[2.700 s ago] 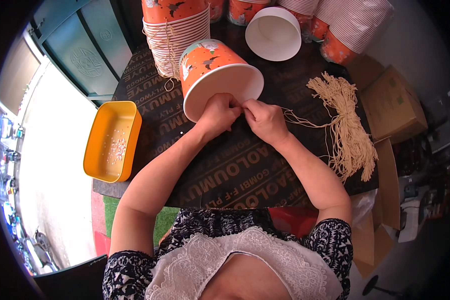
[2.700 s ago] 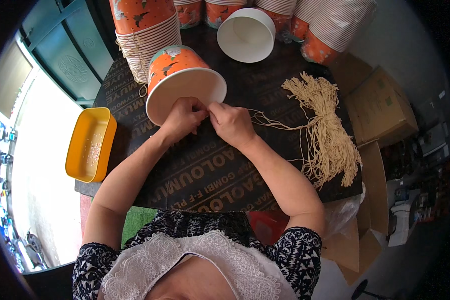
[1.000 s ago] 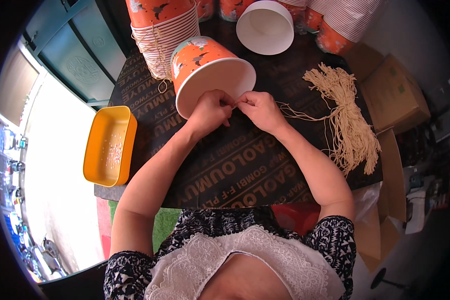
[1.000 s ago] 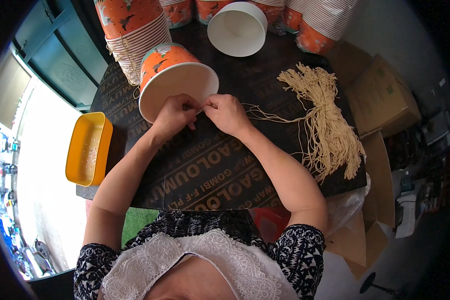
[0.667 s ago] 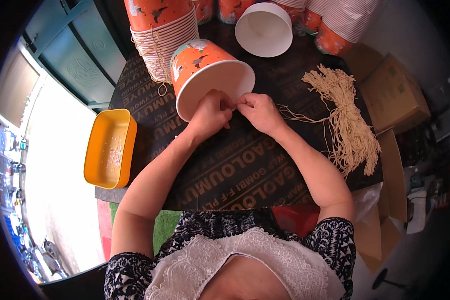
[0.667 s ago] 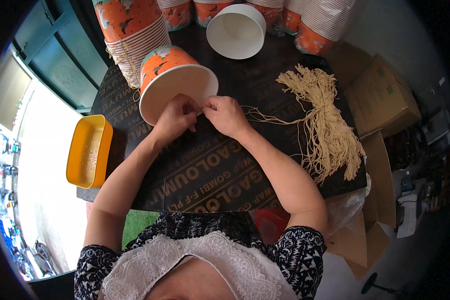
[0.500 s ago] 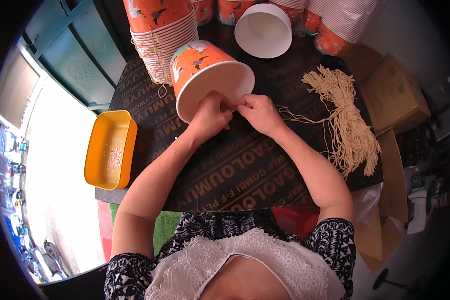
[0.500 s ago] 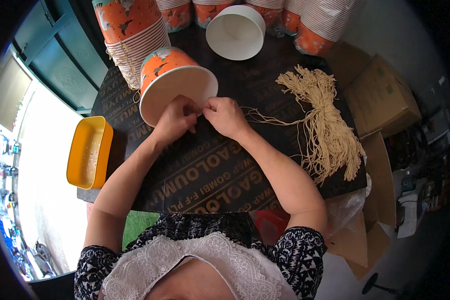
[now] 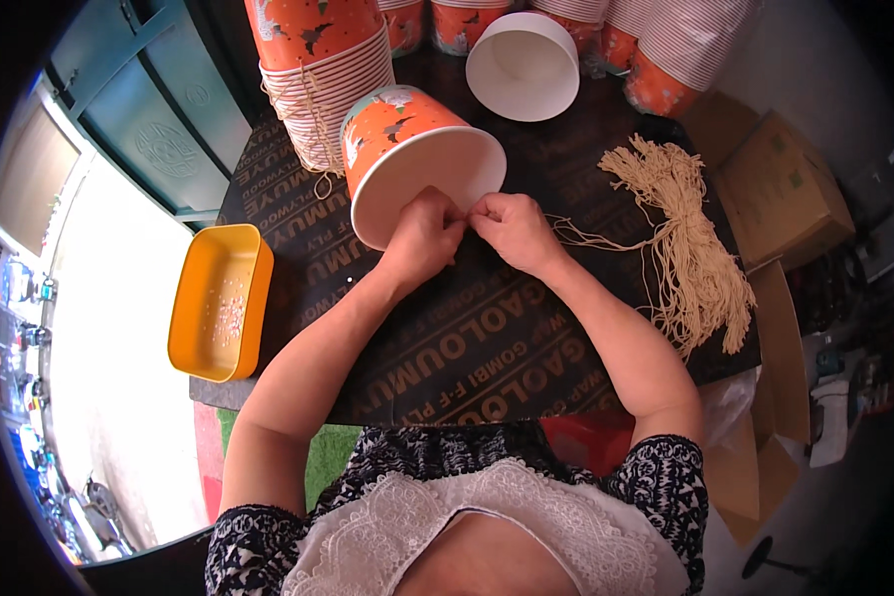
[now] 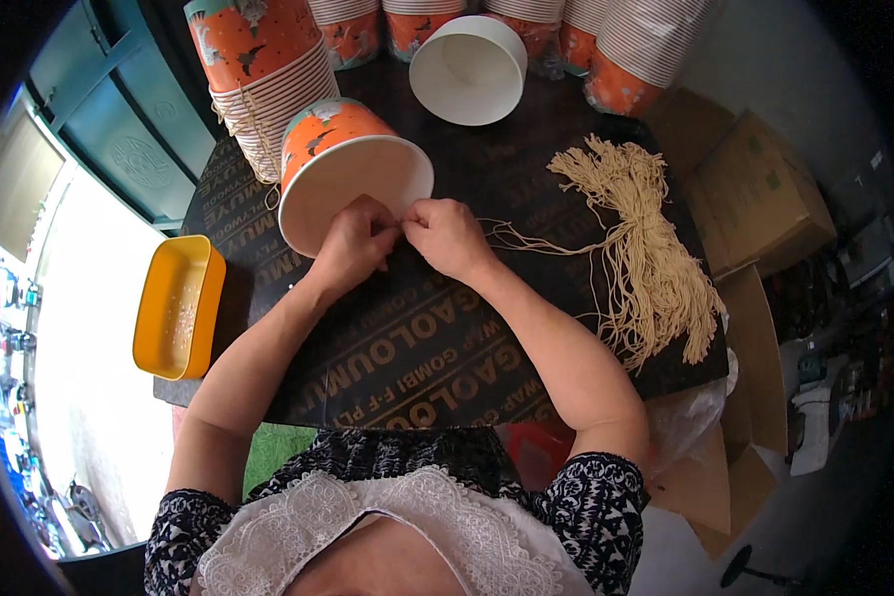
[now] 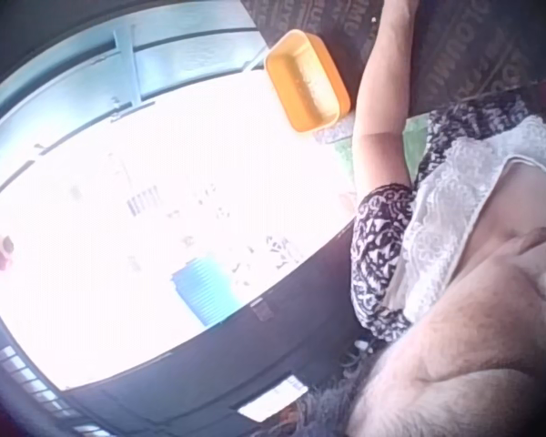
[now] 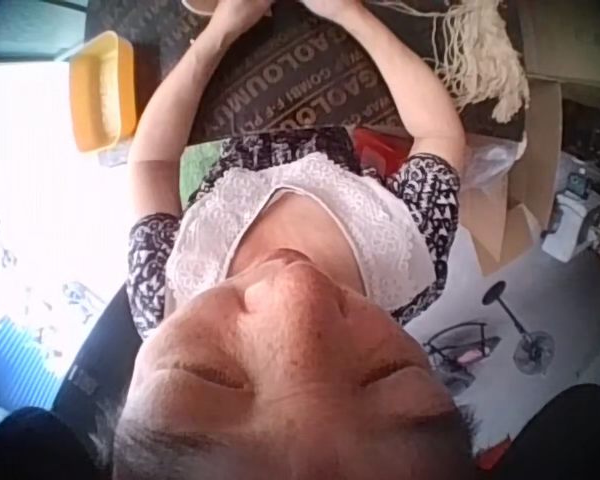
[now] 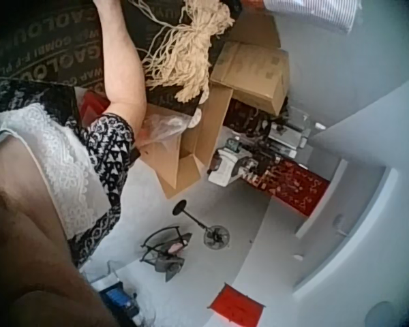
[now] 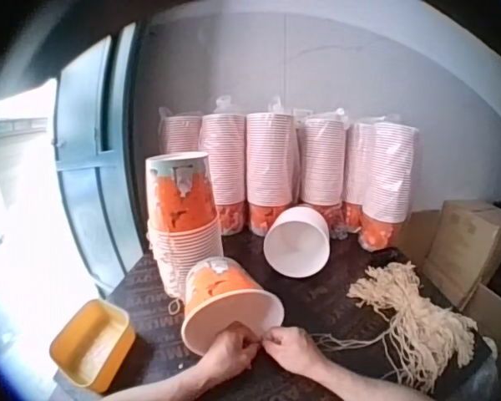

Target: Attaching string handles to printed paper buckets and stacking them on a workbench.

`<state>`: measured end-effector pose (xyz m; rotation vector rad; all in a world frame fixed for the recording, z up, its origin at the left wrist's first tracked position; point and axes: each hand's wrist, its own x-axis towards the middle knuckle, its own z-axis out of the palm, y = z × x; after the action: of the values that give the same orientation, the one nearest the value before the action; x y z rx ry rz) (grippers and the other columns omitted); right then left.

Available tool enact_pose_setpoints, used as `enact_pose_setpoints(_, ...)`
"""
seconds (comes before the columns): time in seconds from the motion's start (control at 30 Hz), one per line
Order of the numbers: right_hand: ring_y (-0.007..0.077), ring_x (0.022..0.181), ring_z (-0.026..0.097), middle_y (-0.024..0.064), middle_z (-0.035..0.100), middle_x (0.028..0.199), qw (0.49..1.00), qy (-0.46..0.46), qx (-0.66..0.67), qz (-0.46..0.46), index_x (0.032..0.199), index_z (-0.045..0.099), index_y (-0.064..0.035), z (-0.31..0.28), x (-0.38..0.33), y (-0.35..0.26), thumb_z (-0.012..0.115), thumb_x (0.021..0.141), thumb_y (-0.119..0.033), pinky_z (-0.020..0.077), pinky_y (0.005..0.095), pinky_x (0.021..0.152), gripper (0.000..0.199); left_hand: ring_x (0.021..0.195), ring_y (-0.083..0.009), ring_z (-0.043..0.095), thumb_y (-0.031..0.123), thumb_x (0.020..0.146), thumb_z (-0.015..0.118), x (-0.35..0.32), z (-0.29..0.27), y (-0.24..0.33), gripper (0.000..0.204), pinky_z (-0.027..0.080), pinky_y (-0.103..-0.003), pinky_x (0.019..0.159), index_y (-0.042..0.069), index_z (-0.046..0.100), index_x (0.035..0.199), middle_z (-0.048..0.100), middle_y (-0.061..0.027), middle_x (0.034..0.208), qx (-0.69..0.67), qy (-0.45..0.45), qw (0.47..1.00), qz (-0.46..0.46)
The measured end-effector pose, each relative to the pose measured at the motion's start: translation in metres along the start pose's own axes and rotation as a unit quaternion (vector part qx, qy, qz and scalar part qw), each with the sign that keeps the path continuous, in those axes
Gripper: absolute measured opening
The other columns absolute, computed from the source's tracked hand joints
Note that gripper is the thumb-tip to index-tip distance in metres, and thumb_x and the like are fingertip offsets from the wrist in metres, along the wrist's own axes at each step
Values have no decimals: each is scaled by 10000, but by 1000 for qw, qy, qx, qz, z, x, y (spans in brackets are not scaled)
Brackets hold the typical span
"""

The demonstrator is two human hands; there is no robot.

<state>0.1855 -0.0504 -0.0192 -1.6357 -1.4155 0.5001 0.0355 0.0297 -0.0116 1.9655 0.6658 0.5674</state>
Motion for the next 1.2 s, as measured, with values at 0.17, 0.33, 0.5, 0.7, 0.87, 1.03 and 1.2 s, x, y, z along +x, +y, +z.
enact_pose_setpoints(0.17,106,642,586,104,665,716,999,-12,-27,-24,884,659,30,-6,-3,-1,631,842,-95,471,295,604,135,476,-181,588,-26,766,599,1,-4,-1,67,475,-294,408,-90,621,763,600,-124,635,-32,19,999,3)
enact_pose_setpoints(0.33,368,711,635,184,638,741,996,-32,-78,-19,792,642,-14,-16,-8,-7,641,813,-165,488,423,619,153,467,-173,577,-6,753,606,1,-6,2,73,453,-296,404,-77,617,762,598,-118,634,-36,13,999,-23)
enact_pose_setpoints(0.5,349,640,611,188,612,689,991,-26,-129,-29,763,631,-3,-16,-8,-2,631,792,-146,468,416,585,146,510,-197,592,18,735,626,1,-8,4,87,465,-323,470,-68,624,747,608,-123,634,-10,7,998,-59)
enact_pose_setpoints(0.7,378,638,600,198,593,672,984,-13,-170,-46,723,597,10,-17,-8,-1,612,762,-122,451,430,566,139,669,-257,630,40,692,652,3,-7,-2,94,491,-358,639,-51,638,713,638,-155,666,69,49,996,6)
enact_pose_setpoints(0.87,389,718,627,192,636,719,982,-32,-185,-11,724,639,-23,-22,-8,-6,585,741,-128,494,461,639,119,652,-249,627,37,684,654,2,-7,-2,92,489,-360,622,-50,626,685,631,-164,659,64,67,995,29)
enact_pose_setpoints(1.03,382,704,628,188,638,706,981,-44,-186,-8,693,636,-26,-23,-8,-7,584,709,-121,499,451,641,109,629,-253,619,29,677,648,2,-8,-6,90,484,-361,602,-53,611,668,617,-168,639,82,73,993,52)
enact_pose_setpoints(1.2,383,697,626,191,631,690,981,-49,-190,3,661,622,-18,-25,-9,-8,584,697,-122,500,450,640,116,576,-267,601,22,675,643,1,-6,-6,110,475,-367,563,-61,585,632,587,-180,596,93,86,989,75)
